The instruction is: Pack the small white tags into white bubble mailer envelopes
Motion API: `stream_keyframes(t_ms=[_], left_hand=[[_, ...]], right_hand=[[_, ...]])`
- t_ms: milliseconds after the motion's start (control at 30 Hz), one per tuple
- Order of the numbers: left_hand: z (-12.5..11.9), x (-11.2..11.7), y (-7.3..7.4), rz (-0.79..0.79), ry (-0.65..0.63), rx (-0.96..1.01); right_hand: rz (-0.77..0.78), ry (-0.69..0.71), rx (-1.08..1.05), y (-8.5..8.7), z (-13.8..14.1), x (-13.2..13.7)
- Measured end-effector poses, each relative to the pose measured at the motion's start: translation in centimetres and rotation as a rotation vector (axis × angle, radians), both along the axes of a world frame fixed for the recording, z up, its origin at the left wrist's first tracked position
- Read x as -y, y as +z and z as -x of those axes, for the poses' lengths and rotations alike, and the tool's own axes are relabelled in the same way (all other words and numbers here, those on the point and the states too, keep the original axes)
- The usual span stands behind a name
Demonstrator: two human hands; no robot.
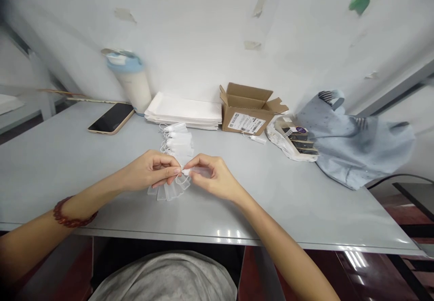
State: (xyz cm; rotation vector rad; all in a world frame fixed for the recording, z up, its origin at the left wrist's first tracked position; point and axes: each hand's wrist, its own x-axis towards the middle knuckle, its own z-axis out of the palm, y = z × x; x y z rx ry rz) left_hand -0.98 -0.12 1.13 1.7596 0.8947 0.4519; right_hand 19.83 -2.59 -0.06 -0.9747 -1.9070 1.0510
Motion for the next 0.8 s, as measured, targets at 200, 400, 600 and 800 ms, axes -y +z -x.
stream_keyframes(t_ms=[200,400,600,800], left_hand=[[0.0,-0.2,-0.1,-0.015,0.01,0.002],[-0.2,-0.2,0.2,-0.026,0.001,0.044],[1.6,-2.2,0.7,-0.19,0.362,0.152],[3.6,-5.8,-1.6,-0.438,0.581,0.039]], right_hand=[[0.0,-0.01,-0.016,-0.1,0.1,-0.1],[0.045,0.005,-0.072,-0.1,-1.2,-1.4],[-0.216,-0.534,0.276,-1.4,-6.0,-5.0],[-0.307,-0.797,0.532,-4.1,-12.1,-8.9]])
